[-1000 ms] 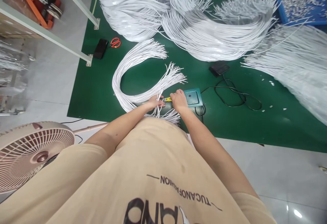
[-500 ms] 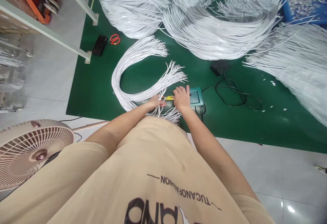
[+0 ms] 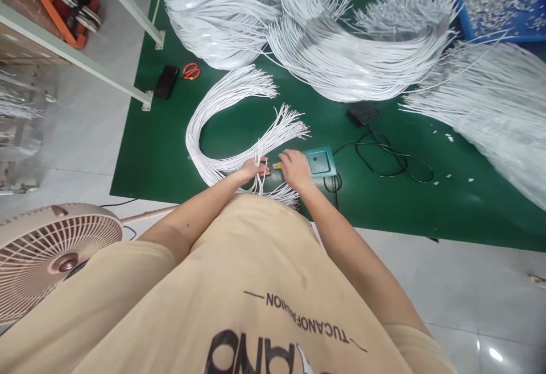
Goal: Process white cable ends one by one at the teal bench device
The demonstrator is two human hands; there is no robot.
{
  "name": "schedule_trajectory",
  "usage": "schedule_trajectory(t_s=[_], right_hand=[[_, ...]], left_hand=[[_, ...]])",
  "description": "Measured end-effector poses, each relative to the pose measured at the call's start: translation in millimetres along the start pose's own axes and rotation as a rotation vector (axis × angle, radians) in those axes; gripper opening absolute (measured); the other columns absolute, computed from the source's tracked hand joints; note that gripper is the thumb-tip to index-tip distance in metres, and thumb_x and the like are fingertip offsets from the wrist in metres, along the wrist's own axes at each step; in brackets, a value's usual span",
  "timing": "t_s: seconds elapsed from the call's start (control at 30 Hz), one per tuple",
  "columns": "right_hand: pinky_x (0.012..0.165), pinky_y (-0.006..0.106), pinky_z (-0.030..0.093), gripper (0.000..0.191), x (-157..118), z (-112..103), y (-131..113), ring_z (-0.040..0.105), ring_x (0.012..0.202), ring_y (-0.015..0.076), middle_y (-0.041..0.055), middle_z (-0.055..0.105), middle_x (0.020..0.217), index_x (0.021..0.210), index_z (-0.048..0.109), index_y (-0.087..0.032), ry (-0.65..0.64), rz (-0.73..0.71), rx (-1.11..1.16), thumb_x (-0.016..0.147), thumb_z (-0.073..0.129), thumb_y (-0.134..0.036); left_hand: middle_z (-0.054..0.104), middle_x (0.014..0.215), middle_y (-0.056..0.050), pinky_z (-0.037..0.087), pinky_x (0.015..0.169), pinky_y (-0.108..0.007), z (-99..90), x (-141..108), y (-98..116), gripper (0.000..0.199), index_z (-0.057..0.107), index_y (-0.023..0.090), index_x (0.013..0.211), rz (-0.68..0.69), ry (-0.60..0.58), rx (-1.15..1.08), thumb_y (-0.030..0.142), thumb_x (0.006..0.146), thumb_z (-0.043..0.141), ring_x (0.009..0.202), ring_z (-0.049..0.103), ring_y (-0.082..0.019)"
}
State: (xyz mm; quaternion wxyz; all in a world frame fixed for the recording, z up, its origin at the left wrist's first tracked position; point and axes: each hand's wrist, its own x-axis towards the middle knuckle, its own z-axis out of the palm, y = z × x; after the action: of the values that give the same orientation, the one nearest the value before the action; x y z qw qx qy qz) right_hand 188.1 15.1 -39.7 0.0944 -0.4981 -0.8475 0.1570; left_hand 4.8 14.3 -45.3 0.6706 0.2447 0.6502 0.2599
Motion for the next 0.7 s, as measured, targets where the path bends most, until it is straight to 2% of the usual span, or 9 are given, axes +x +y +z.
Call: schedule_trajectory(t_s=[0.07, 0.1, 0.17, 0.27, 0.43, 0.6, 0.7], right_hand=[[0.092, 0.037, 0.037, 0.041, -0.1, 3.3, -20.1, 0.053, 0.101, 0.0240, 0.0168, 0.065, 0.105, 0.104, 0.067, -0.012, -0.112, -0.240, 0.088, 0.098, 0.030, -0.028], [0.091, 0.036, 0.038, 0.041, -0.8, 5.8, -29.2, 0.053, 0.098, 0.0233, 0.0163, 0.066, 0.101, 0.100, 0.067, -0.012, -0.152, -0.336, 0.118, 0.098, 0.030, -0.027], [0.091, 0.035, 0.038, 0.038, -3.5, 11.2, -42.2, 0.053, 0.100, 0.0238, 0.0171, 0.066, 0.101, 0.099, 0.067, -0.010, -0.183, -0.394, 0.140, 0.097, 0.032, -0.025], [0.090, 0.035, 0.038, 0.036, -9.7, 16.9, -47.8, 0.056, 0.101, 0.0258, 0.0180, 0.068, 0.099, 0.098, 0.069, -0.011, -0.239, -0.254, 0.152, 0.096, 0.041, -0.033], [0.073, 0.029, 0.040, 0.049, -15.7, 21.7, -45.6, 0.063, 0.081, 0.0222, 0.0102, 0.071, 0.084, 0.093, 0.072, -0.021, -0.476, 0.105, 0.317, 0.091, 0.041, -0.059], [0.065, 0.023, 0.037, 0.035, -10.9, 24.0, -50.1, 0.061, 0.074, 0.0164, 0.0030, 0.070, 0.075, 0.081, 0.072, -0.020, -0.463, 0.196, 0.502, 0.089, 0.050, -0.047], [0.060, 0.022, 0.036, 0.033, -11.3, 24.3, -49.6, 0.059, 0.065, 0.0137, 0.0000, 0.065, 0.062, 0.070, 0.069, -0.018, -0.433, 0.300, 0.640, 0.086, 0.054, -0.043]], left_hand=[[0.061, 0.066, 0.002, 0.047, 0.062, -0.023, -4.1, -6.1, 4.6, 0.032, 0.060, 0.011, 0.095, 0.026, -0.002, -0.007, 0.006, 0.067, 0.074, 0.056, 0.059, -0.008], [0.060, 0.066, 0.002, 0.046, 0.062, -0.023, -5.9, -8.7, 6.7, 0.030, 0.061, 0.011, 0.091, 0.031, -0.005, -0.013, 0.005, 0.065, 0.074, 0.055, 0.057, -0.007], [0.059, 0.065, 0.003, 0.045, 0.062, -0.023, -9.0, -12.7, 9.7, 0.027, 0.061, 0.011, 0.086, 0.017, -0.014, -0.020, 0.006, 0.064, 0.076, 0.055, 0.055, -0.006], [0.063, 0.069, 0.000, 0.045, 0.066, -0.023, -13.1, -15.1, 10.9, 0.024, 0.062, 0.011, 0.085, -0.026, -0.034, -0.037, 0.008, 0.066, 0.076, 0.063, 0.060, -0.008], [0.065, 0.074, -0.002, 0.045, 0.072, -0.024, -14.8, -17.2, 7.2, 0.022, 0.061, 0.012, 0.087, -0.042, -0.042, -0.103, 0.013, 0.070, 0.076, 0.070, 0.064, -0.010], [0.064, 0.072, -0.003, 0.047, 0.073, -0.025, -14.8, -21.0, 7.5, 0.024, 0.058, 0.013, 0.080, -0.064, -0.077, -0.180, 0.026, 0.073, 0.077, 0.070, 0.063, -0.011], [0.065, 0.076, -0.003, 0.048, 0.075, -0.027, -22.7, -20.0, 10.0, 0.028, 0.056, 0.014, 0.079, -0.035, -0.026, -0.247, 0.034, 0.075, 0.074, 0.073, 0.063, -0.012]])
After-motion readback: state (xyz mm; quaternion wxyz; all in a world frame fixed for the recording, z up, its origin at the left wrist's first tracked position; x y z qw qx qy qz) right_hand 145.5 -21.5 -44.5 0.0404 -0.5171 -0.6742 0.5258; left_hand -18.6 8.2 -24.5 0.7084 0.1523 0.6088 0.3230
